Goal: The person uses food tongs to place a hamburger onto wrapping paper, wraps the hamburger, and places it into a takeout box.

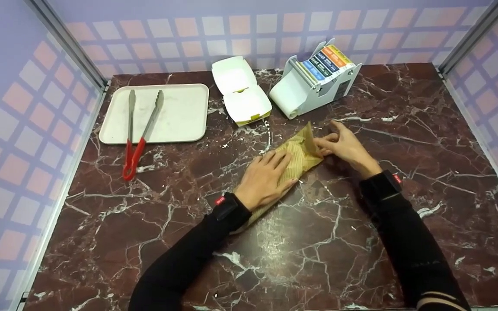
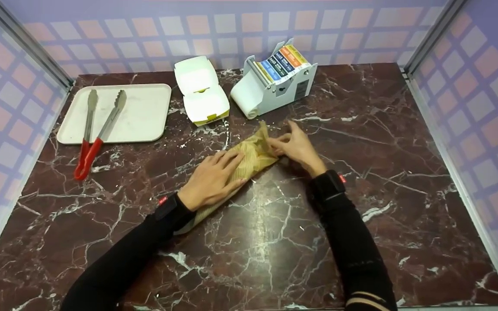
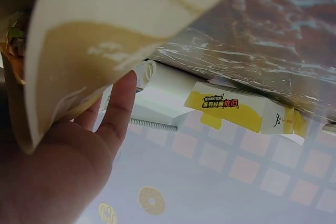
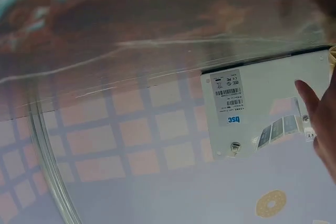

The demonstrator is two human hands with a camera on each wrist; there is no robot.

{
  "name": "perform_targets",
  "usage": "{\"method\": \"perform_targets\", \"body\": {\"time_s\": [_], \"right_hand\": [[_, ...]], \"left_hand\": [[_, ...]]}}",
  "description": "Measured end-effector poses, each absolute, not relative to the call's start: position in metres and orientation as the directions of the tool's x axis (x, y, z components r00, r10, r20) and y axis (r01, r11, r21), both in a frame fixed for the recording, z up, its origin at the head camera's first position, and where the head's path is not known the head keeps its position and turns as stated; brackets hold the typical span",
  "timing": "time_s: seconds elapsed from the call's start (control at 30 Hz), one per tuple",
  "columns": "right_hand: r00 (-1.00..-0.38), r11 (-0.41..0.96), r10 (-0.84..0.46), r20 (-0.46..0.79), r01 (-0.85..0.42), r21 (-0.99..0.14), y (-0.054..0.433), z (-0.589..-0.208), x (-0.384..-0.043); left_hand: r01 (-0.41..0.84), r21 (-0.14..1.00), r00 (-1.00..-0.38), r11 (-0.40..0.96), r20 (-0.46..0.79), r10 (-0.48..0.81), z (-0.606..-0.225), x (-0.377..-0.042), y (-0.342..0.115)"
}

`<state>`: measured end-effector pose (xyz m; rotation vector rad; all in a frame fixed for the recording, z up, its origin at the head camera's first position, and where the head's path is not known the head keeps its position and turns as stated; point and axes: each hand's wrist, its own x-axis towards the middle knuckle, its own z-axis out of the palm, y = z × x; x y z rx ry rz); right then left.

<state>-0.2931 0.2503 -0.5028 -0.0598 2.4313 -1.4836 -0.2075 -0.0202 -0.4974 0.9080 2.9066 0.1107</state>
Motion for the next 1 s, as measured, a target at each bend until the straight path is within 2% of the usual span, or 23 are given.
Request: {"method": "perform_targets", "body": {"time_s": [0.17,0.27,0.43,0.53,0.63,0.77,0.87,1.0], "right_hand": [[-0.948,0.674,-0.229,-0.222,0.01,-0.739,0.249,-0.503,-0.29],[-0.943,0.703,-0.272,-0.19,-0.06,-0.708,0.245,-0.504,-0.288],[-0.976,0.647,-0.217,-0.02,-0.128,-0.751,0.239,-0.509,-0.287],[-0.972,0.595,-0.216,0.09,-0.204,-0.778,0.236,-0.51,-0.285],[-0.942,0.514,-0.314,0.115,-0.271,-0.814,0.232,-0.51,-0.28],[-0.846,0.407,-0.518,0.125,-0.372,-0.834,0.218,-0.512,-0.268],[-0.77,0.466,-0.623,0.138,-0.507,-0.725,0.208,-0.516,-0.256],[-0.736,0.597,-0.652,0.181,-0.646,-0.476,0.203,-0.525,-0.241]], "left_hand": [[0.567,0.107,-0.816,0.817,-0.064,0.575,-0.498,-0.206,-0.021],[0.567,0.103,-0.816,0.817,-0.061,0.575,-0.498,-0.206,-0.021],[0.569,0.082,-0.818,0.818,-0.043,0.573,-0.497,-0.207,-0.022],[0.568,0.073,-0.819,0.819,-0.039,0.572,-0.497,-0.208,-0.022],[0.564,0.065,-0.823,0.823,-0.041,0.567,-0.497,-0.207,-0.023],[0.565,0.046,-0.822,0.824,-0.044,0.567,-0.498,-0.207,-0.024],[0.569,0.036,-0.82,0.821,-0.046,0.57,-0.499,-0.207,-0.023],[0.559,0.078,-0.826,0.825,-0.037,0.563,-0.501,-0.206,-0.023]]}}
